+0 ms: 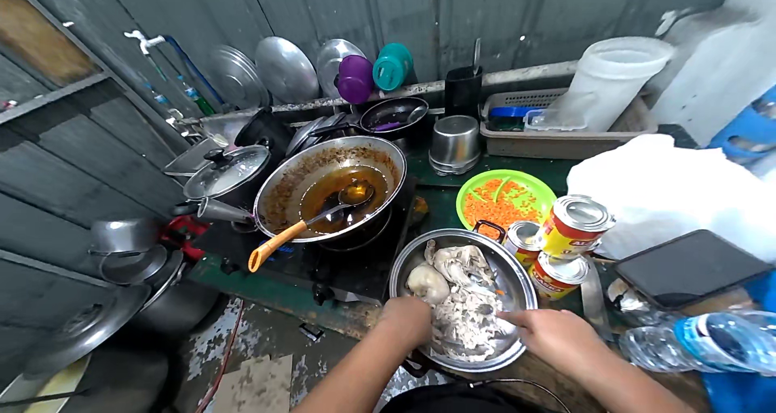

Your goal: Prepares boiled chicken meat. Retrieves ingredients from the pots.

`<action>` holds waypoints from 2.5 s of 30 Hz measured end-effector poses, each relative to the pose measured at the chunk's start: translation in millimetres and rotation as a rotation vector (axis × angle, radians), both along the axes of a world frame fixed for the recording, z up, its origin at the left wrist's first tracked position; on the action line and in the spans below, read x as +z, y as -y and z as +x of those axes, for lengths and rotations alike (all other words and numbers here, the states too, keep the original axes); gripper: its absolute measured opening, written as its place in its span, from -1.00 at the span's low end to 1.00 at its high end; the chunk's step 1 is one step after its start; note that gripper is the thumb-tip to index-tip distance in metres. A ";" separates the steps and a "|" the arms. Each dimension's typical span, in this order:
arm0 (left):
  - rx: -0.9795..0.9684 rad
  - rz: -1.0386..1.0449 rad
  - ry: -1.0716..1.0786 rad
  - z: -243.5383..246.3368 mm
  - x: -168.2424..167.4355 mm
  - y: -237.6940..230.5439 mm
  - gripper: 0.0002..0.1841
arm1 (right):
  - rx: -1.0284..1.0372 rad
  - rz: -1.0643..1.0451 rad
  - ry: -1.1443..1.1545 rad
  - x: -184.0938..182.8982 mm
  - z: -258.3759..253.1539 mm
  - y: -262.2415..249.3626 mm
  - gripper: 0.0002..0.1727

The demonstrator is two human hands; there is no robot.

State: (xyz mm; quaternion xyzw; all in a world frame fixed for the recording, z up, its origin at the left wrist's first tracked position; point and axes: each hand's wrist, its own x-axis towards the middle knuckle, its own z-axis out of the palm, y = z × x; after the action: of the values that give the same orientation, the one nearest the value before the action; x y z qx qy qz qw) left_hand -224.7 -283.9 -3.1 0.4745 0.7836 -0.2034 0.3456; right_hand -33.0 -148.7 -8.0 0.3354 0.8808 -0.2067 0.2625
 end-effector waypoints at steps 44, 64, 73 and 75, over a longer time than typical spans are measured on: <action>0.104 -0.009 -0.101 -10.3 17.8 -10.4 -0.63 | 0.190 -0.067 -0.010 -0.1 -22.5 36.1 -0.44; 0.061 -0.126 -0.107 -13.8 29.6 -15.7 -0.67 | 0.254 -0.124 -0.037 -8.4 -28.8 49.8 -0.43; 0.042 -0.022 -0.068 -19.3 34.6 -8.0 -0.64 | 0.040 -0.009 -0.062 6.7 -31.8 14.0 -0.42; 0.111 0.025 -0.076 -19.6 36.0 -8.5 -0.62 | 0.063 -0.042 -0.031 -5.8 -30.4 20.2 -0.41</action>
State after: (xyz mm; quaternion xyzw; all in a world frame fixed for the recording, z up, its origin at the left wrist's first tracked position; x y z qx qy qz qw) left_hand -244.3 -275.5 32.9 0.4267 0.8236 -0.1920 0.3205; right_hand -63.4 -168.9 -13.8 0.2988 0.8903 -0.2221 0.2623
